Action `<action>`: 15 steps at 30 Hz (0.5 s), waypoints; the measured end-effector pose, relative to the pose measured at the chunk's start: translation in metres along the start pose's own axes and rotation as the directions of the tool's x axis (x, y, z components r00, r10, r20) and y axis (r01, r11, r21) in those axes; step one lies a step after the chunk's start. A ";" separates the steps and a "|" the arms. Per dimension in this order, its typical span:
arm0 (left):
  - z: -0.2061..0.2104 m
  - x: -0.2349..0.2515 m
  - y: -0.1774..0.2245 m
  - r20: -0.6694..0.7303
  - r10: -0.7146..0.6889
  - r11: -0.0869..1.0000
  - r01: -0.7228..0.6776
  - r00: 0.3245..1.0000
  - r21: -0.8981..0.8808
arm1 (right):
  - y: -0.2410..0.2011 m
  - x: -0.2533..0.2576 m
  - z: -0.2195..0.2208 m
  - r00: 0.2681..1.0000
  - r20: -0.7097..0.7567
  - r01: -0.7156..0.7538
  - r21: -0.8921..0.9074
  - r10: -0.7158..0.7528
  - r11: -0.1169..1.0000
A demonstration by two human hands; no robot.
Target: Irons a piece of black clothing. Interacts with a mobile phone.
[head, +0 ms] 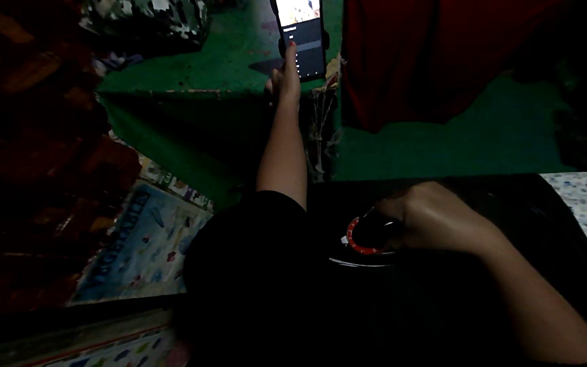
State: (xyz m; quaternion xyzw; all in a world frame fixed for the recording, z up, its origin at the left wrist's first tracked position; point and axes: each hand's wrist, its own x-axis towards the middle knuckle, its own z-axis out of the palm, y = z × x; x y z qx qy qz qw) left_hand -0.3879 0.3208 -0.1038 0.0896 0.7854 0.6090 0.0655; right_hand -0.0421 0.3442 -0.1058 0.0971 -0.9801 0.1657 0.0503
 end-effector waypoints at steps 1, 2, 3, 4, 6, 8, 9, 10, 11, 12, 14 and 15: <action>0.000 0.000 -0.001 -0.006 -0.002 1.000 0.002 1.000 -0.012 | 0.000 0.000 0.000 1.000 -0.006 0.011 0.001 -0.011 1.000; -0.001 -0.001 -0.002 -0.002 0.000 1.000 0.000 1.000 -0.028 | 0.001 -0.001 0.001 1.000 -0.010 0.026 0.007 -0.026 1.000; -0.002 -0.002 -0.002 0.007 0.000 0.999 0.001 1.000 -0.047 | 0.002 -0.001 0.002 0.999 -0.010 0.044 0.020 -0.044 0.999; -0.004 -0.002 -0.002 0.012 0.006 0.998 -0.005 1.000 -0.067 | 0.003 -0.002 0.002 0.998 -0.011 0.061 0.031 -0.061 0.998; -0.010 0.002 -0.009 0.078 0.064 0.991 -0.055 0.995 -0.119 | 0.002 -0.003 0.001 0.999 0.000 0.042 0.054 -0.042 0.998; -0.028 0.003 -0.012 0.266 0.135 0.985 -0.100 0.955 -0.140 | -0.004 0.002 -0.006 0.994 0.023 -0.104 0.061 0.102 0.993; -0.039 -0.002 -0.011 0.291 0.121 0.986 -0.080 0.949 -0.148 | -0.007 0.006 -0.009 0.979 0.016 -0.203 0.062 0.202 0.977; -0.053 -0.012 -0.009 0.266 0.099 0.986 -0.058 0.959 -0.158 | -0.009 0.013 -0.011 0.953 0.003 -0.304 0.053 0.304 0.951; -0.068 -0.024 -0.008 0.232 0.089 0.987 -0.054 0.969 -0.151 | -0.010 0.020 -0.013 0.920 -0.012 -0.392 0.046 0.393 0.919; -0.085 -0.037 -0.009 0.198 0.106 0.990 -0.084 0.975 -0.117 | -0.010 0.026 -0.013 0.884 -0.027 -0.465 0.036 0.466 0.885; -0.122 -0.066 -0.020 0.215 0.221 0.972 -0.233 0.951 0.032 | -0.011 0.032 -0.014 0.841 -0.028 -0.540 0.006 0.540 0.842; -0.140 -0.082 -0.030 0.257 0.261 0.947 -0.298 0.931 0.121 | -0.012 0.032 -0.015 0.843 -0.016 -0.538 -0.011 0.538 0.843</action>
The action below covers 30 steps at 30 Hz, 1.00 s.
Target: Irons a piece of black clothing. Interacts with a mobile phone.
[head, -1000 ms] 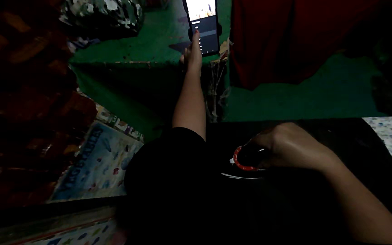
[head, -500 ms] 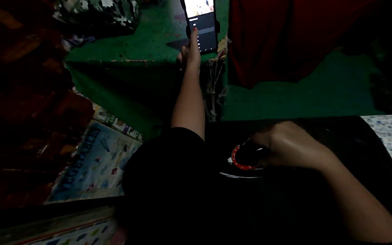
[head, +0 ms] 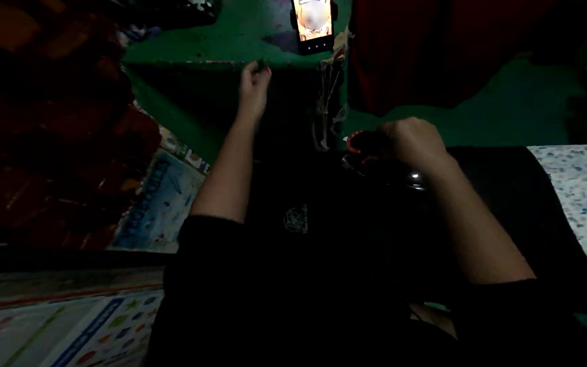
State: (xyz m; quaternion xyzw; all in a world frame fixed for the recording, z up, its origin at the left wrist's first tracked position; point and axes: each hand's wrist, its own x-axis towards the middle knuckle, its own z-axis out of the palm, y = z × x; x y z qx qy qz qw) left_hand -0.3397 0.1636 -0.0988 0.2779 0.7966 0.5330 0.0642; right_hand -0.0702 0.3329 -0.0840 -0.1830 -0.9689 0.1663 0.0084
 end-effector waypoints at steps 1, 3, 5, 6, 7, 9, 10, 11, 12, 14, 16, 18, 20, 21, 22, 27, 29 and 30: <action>-0.012 -0.024 -0.009 0.057 0.023 0.993 -0.029 0.998 0.116 | -0.001 -0.003 -0.001 0.999 0.027 0.019 -0.011 -0.019 1.000; -0.032 -0.076 -0.032 0.153 0.002 0.939 -0.055 0.988 0.339 | -0.001 -0.017 -0.002 0.990 0.101 0.096 0.001 -0.095 0.995; -0.045 -0.130 -0.053 0.162 -0.035 0.882 -0.046 0.986 0.469 | -0.003 -0.040 -0.002 0.967 0.168 0.193 0.019 -0.194 0.981; -0.049 -0.154 -0.064 0.138 -0.038 0.857 -0.039 0.990 0.513 | -0.004 -0.053 -0.002 0.952 0.202 0.228 0.026 -0.229 0.973; -0.052 -0.174 -0.071 0.106 -0.054 0.837 -0.013 0.993 0.547 | -0.005 -0.068 -0.001 0.939 0.218 0.263 0.038 -0.265 0.964; -0.054 -0.205 -0.077 0.029 -0.062 0.802 0.033 0.998 0.596 | -0.002 -0.098 0.003 0.912 0.228 0.338 0.061 -0.342 0.939; -0.055 -0.214 -0.077 -0.009 -0.062 0.791 0.054 0.998 0.609 | 0.001 -0.110 0.005 0.898 0.248 0.360 0.060 -0.363 0.931; -0.054 -0.220 -0.078 -0.044 -0.059 0.788 0.074 0.997 0.611 | 0.008 -0.118 0.008 0.889 0.248 0.384 0.058 -0.386 0.922; -0.053 -0.223 -0.078 -0.074 -0.054 0.790 0.088 0.996 0.607 | 0.014 -0.123 0.008 0.893 0.251 0.373 0.051 -0.374 0.926; -0.050 -0.221 -0.079 -0.114 -0.049 0.795 0.108 0.992 0.596 | 0.025 -0.124 0.002 0.941 0.205 0.265 0.056 -0.271 0.963; -0.047 -0.213 -0.078 -0.125 -0.067 0.792 0.129 0.990 0.596 | 0.036 -0.113 -0.005 0.992 0.094 0.079 0.058 -0.084 0.995; -0.045 -0.204 -0.077 -0.123 -0.084 0.787 0.142 0.989 0.600 | 0.047 -0.091 -0.011 0.989 -0.016 -0.146 0.029 0.147 0.989; -0.044 -0.197 -0.075 -0.121 -0.095 0.794 0.148 0.988 0.589 | 0.053 -0.070 -0.017 0.940 -0.089 -0.329 0.033 0.331 0.944; -0.043 -0.194 -0.076 -0.121 -0.104 0.795 0.156 0.987 0.587 | 0.056 -0.062 -0.019 0.918 -0.107 -0.380 0.033 0.381 0.925; -0.042 -0.190 -0.077 -0.119 -0.115 0.794 0.163 0.986 0.586 | 0.058 -0.055 -0.021 0.909 -0.102 -0.404 0.027 0.405 0.914; -0.044 -0.179 -0.083 -0.145 -0.184 0.783 0.234 0.972 0.576 | 0.070 -0.052 -0.018 0.971 0.045 -0.235 0.010 0.235 0.972; -0.043 -0.182 -0.082 -0.160 -0.180 0.787 0.240 0.971 0.569 | 0.061 -0.071 -0.014 0.990 0.096 -0.103 0.000 0.102 0.995; -0.043 -0.184 -0.081 -0.162 -0.180 0.787 0.241 0.970 0.568 | 0.050 -0.085 -0.014 0.988 0.143 -0.060 -0.013 0.061 0.998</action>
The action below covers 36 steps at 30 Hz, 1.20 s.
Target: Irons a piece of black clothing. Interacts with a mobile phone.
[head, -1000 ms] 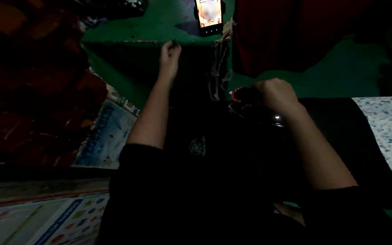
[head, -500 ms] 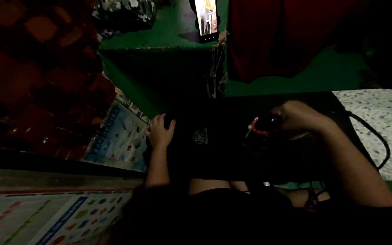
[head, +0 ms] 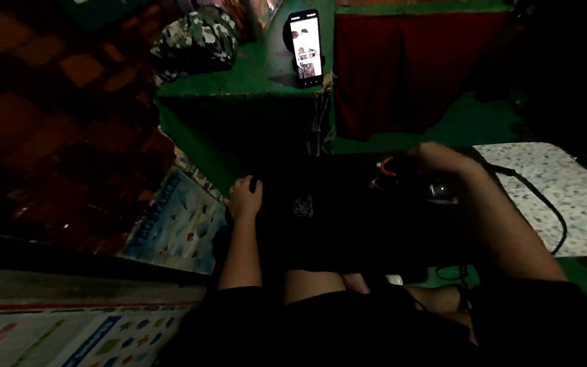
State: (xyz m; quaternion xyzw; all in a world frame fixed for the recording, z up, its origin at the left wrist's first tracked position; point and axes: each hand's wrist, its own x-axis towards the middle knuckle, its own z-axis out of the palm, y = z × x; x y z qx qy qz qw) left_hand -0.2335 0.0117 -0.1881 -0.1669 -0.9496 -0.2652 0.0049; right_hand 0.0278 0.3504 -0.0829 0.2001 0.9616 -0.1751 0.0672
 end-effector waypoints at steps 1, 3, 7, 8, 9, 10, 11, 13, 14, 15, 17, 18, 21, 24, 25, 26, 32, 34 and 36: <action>-0.001 -0.001 -0.001 0.003 0.002 1.000 -0.002 1.000 0.004 | -0.006 -0.014 0.005 0.998 0.024 0.052 -0.012 -0.051 0.999; -0.002 -0.004 -0.003 -0.002 0.022 1.000 -0.022 1.000 -0.001 | -0.011 -0.045 0.020 0.986 0.045 0.163 -0.014 -0.162 0.987; -0.004 -0.006 -0.005 -0.005 0.030 0.999 -0.030 1.000 0.016 | 0.009 -0.093 0.039 0.913 0.127 0.389 0.012 -0.387 0.921; -0.004 -0.007 -0.004 0.001 0.023 1.000 -0.023 1.000 0.019 | 0.017 -0.098 0.039 0.912 0.111 0.395 0.018 -0.394 0.919; -0.003 -0.008 -0.004 0.002 0.019 1.000 -0.019 1.000 0.024 | 0.026 -0.101 0.037 0.928 0.088 0.361 0.024 -0.361 0.932; -0.003 -0.009 -0.003 0.004 0.017 0.999 -0.017 1.000 0.027 | 0.034 -0.102 0.033 0.956 0.066 0.283 0.028 -0.284 0.959; -0.003 -0.009 -0.001 0.005 0.012 0.999 -0.012 1.000 0.032 | 0.042 -0.101 0.027 0.984 0.038 0.175 0.031 -0.176 0.984; -0.003 -0.010 0.001 -0.021 0.001 0.999 0.000 1.000 0.032 | 0.056 -0.092 0.015 0.996 -0.064 -0.059 0.043 0.061 0.997; -0.003 -0.010 0.002 -0.026 -0.019 0.999 0.019 0.999 0.026 | 0.064 -0.086 0.009 0.978 -0.116 -0.172 0.045 0.176 0.984; -0.002 -0.011 0.002 -0.029 -0.035 0.999 0.036 0.999 0.022 | 0.074 -0.078 0.003 0.948 -0.170 -0.264 0.061 0.270 0.963; -0.002 -0.011 0.005 -0.034 -0.063 0.998 0.063 0.997 0.011 | 0.097 -0.061 -0.010 0.879 -0.241 -0.405 0.081 0.412 0.911; -0.001 -0.011 0.006 -0.038 -0.065 0.998 0.066 0.997 0.014 | 0.110 -0.051 -0.017 0.846 -0.267 -0.455 0.093 0.462 0.886; -0.001 -0.007 0.007 -0.029 -0.054 0.998 0.054 0.998 0.028 | 0.125 -0.029 -0.037 0.742 -0.328 -0.569 0.152 0.584 0.808; 0.001 -0.003 0.005 -0.023 -0.051 0.998 0.052 0.998 0.042 | 0.132 -0.011 -0.045 0.664 -0.335 -0.641 0.203 0.668 0.740; 0.002 -0.002 0.004 -0.023 -0.051 0.998 0.052 0.998 0.042 | 0.134 -0.009 -0.047 0.658 -0.329 -0.649 0.209 0.677 0.732; 0.002 -0.003 0.004 -0.026 -0.051 0.998 0.052 0.998 0.038 | 0.133 -0.009 -0.049 0.668 -0.307 -0.649 0.204 0.678 0.733; -0.002 -0.009 0.000 -0.008 -0.058 0.998 0.058 0.998 0.024 | 0.141 -0.037 -0.031 0.879 -0.173 -0.422 0.148 0.444 0.894; -0.006 -0.014 0.000 0.000 -0.059 0.998 0.059 0.998 0.010 | 0.118 -0.067 -0.019 0.927 -0.129 -0.338 0.122 0.353 0.933; -0.007 -0.017 0.000 -0.008 -0.052 0.999 0.052 0.999 0.000 | 0.093 -0.100 -0.007 0.958 -0.091 -0.264 0.087 0.272 0.961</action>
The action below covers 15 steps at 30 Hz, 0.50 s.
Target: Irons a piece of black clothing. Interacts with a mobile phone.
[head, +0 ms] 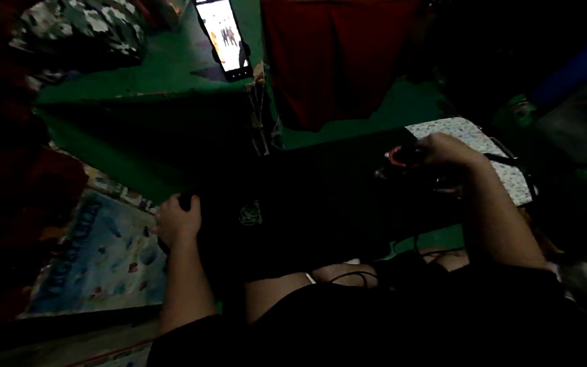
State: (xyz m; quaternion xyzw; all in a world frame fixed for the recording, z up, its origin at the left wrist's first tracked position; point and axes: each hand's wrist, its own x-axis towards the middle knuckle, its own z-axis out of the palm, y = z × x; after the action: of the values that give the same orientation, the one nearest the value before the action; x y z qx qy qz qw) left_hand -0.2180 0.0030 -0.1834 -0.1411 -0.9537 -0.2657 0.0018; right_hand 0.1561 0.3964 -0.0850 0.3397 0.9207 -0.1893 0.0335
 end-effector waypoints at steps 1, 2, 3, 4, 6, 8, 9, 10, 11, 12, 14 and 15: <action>-0.001 -0.002 0.000 -0.003 0.003 1.000 -0.003 1.000 -0.002 | -0.003 -0.019 0.007 0.999 0.009 0.052 -0.015 -0.052 0.999; -0.001 -0.003 -0.001 -0.006 0.008 1.000 -0.008 1.000 0.003 | -0.005 -0.037 0.015 0.994 0.004 0.113 -0.021 -0.113 0.993; 0.000 -0.003 -0.003 -0.012 0.017 1.000 -0.017 1.000 0.002 | -0.005 -0.053 0.023 0.985 -0.006 0.173 -0.024 -0.173 0.985; 0.002 -0.001 -0.005 -0.019 0.022 1.000 -0.022 1.000 0.003 | -0.004 -0.067 0.030 0.976 0.005 0.218 -0.027 -0.218 0.976; 0.007 0.004 -0.011 -0.028 0.024 0.999 -0.023 0.999 0.023 | -0.005 -0.085 0.037 0.965 0.068 0.256 -0.031 -0.253 0.966; 0.007 0.005 -0.010 -0.025 0.020 0.999 -0.020 0.999 0.026 | -0.004 -0.091 0.040 0.957 0.084 0.280 -0.019 -0.278 0.960; 0.006 0.004 -0.008 -0.021 0.018 0.999 -0.018 1.000 0.028 | -0.003 -0.090 0.041 0.959 0.073 0.276 -0.016 -0.274 0.961; 0.006 0.004 -0.006 -0.018 0.022 0.999 -0.022 1.000 0.031 | -0.003 -0.085 0.040 0.966 0.060 0.255 -0.016 -0.253 0.967; 0.006 0.005 -0.004 -0.017 0.026 0.999 -0.026 1.000 0.037 | -0.004 -0.079 0.038 0.974 0.042 0.225 -0.002 -0.225 0.974; 0.007 0.006 -0.003 -0.017 0.032 0.999 -0.031 0.999 0.044 | -0.006 -0.072 0.036 0.979 0.004 0.206 0.013 -0.206 0.978; 0.009 0.009 -0.001 -0.024 0.043 0.997 -0.041 0.999 0.059 | -0.009 -0.051 0.032 0.985 -0.107 0.138 0.014 -0.136 0.990; 0.009 0.009 0.000 -0.020 0.041 0.997 -0.040 0.999 0.068 | -0.014 -0.039 0.028 0.988 -0.142 0.055 0.011 -0.053 0.998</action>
State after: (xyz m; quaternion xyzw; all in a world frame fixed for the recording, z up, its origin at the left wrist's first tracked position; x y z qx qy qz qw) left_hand -0.2265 0.0098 -0.1901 -0.1573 -0.9590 -0.2348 0.0220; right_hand 0.1753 0.3521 -0.0990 0.3273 0.9282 -0.1725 -0.0395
